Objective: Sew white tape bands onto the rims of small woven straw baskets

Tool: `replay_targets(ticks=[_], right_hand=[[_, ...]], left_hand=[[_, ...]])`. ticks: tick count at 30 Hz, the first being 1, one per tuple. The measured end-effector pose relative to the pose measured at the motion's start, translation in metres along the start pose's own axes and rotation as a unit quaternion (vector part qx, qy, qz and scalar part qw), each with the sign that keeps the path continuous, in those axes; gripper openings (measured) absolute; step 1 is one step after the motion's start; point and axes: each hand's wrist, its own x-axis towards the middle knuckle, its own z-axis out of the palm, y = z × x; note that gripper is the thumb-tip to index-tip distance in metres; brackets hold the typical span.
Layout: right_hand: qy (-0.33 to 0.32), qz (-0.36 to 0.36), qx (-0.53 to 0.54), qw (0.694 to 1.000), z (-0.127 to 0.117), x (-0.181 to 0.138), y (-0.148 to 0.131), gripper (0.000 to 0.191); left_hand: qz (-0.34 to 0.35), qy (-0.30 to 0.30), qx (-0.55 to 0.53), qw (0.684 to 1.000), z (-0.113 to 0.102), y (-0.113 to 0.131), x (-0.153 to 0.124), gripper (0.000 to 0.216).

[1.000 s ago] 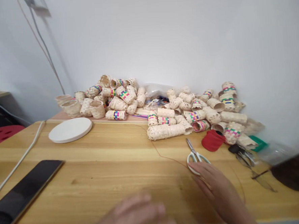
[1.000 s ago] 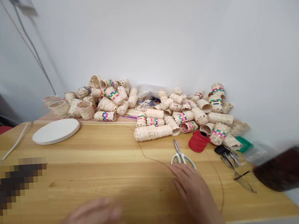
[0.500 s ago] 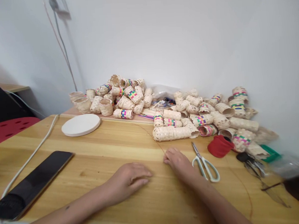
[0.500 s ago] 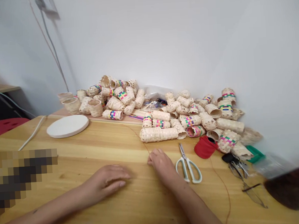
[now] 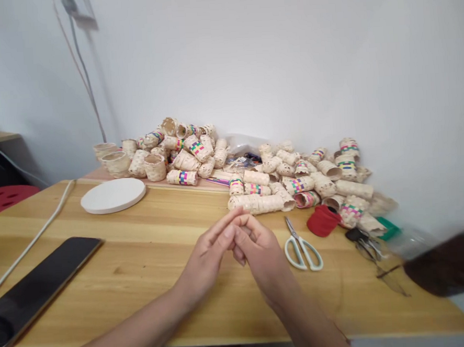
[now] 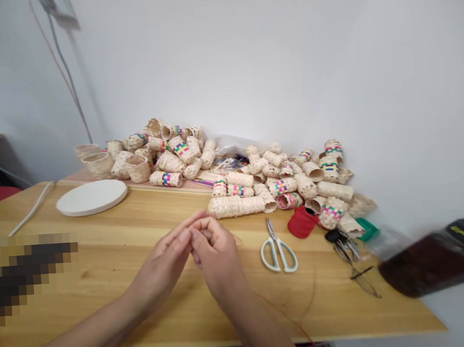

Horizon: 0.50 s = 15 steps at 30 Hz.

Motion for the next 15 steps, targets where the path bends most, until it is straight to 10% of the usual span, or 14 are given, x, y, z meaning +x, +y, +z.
replay_targets(ticks=[8, 15], right_hand=[[0.014, -0.043, -0.104, 0.994, -0.008, -0.007, -0.009, 0.019], [-0.037, -0.055, -0.515, 0.855, -0.107, -0.043, -0.044, 0.019]], left_hand=[[0.028, 0.002, -0.157, 0.987, -0.001, 0.025, 0.019, 0.025], [0.055, 0.084, -0.01, 0.995, -0.076, 0.087, 0.034, 0.03]])
